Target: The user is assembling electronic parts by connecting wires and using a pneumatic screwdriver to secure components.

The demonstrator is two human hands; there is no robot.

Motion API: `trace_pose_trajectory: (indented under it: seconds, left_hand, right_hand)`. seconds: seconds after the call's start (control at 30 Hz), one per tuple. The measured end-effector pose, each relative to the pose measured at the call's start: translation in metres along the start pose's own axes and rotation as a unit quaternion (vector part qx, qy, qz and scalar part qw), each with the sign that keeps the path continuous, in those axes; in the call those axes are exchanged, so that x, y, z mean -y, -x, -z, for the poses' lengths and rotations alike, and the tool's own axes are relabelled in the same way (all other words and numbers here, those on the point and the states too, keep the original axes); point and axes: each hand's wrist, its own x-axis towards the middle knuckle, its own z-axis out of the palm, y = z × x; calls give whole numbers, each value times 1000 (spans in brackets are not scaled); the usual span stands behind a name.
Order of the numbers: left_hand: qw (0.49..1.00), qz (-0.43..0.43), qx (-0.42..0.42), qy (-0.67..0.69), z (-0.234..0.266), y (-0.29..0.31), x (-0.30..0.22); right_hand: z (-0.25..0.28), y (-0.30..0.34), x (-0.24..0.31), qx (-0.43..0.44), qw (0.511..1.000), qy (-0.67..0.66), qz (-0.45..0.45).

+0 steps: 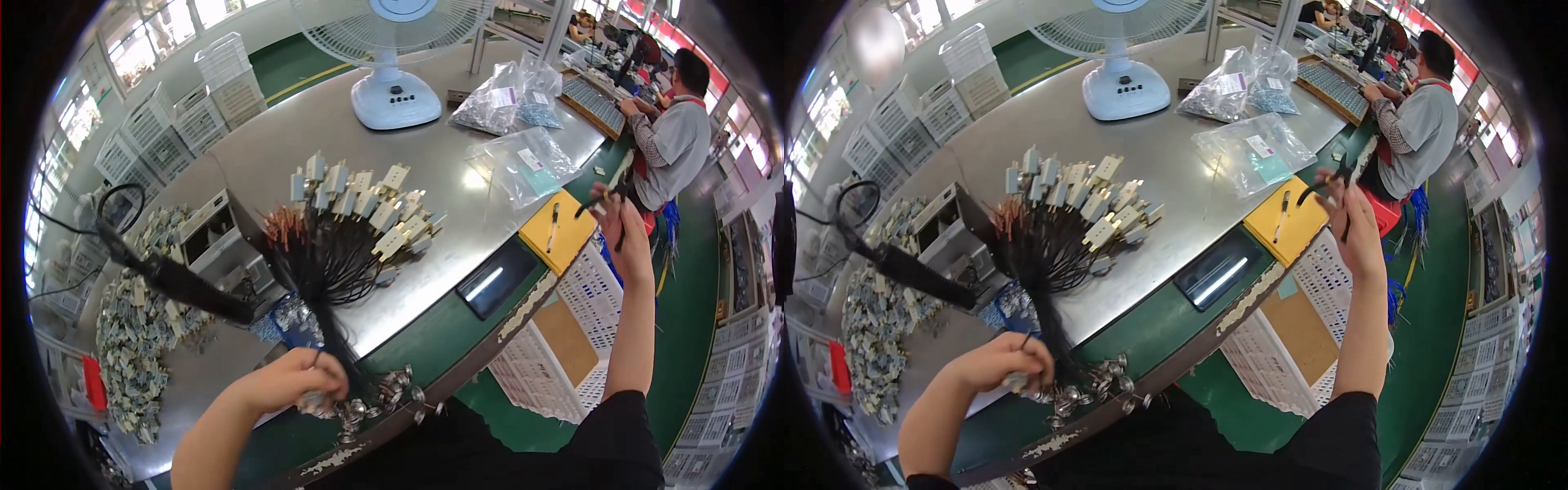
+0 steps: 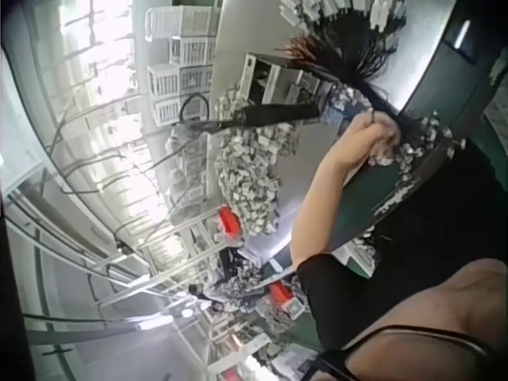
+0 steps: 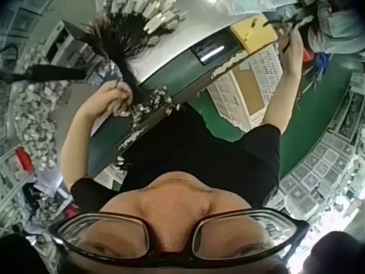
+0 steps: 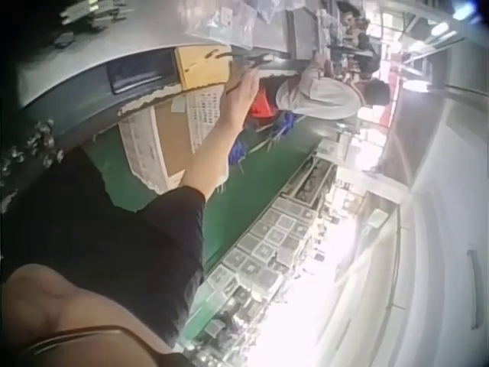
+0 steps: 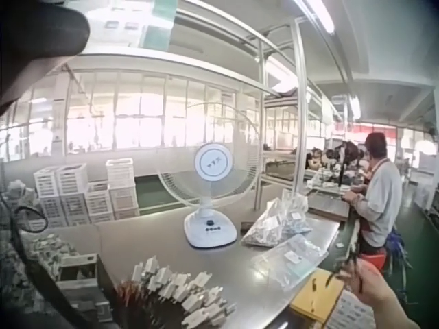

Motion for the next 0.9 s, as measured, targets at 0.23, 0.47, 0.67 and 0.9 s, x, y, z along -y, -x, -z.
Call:
trace_pose_trajectory:
  seconds: [0.23, 0.47, 0.67, 0.9]
  left_hand:
    - [849, -178, -92, 489, -86, -47, 6]
    - [634, -346, 35, 691, -86, -35, 46]
    - [569, -406, 65, 712, -77, -25, 53]
    - [633, -395, 16, 665, -71, -12, 58]
  right_hand:
    - [-149, 70, 28, 500, 846, -178, -52]
    - [-266, 127, 64, 651, 711, 224, 142]
    - [-295, 124, 66, 633, 682, 290, 224]
    - [-332, 106, 58, 546, 667, 356, 361]
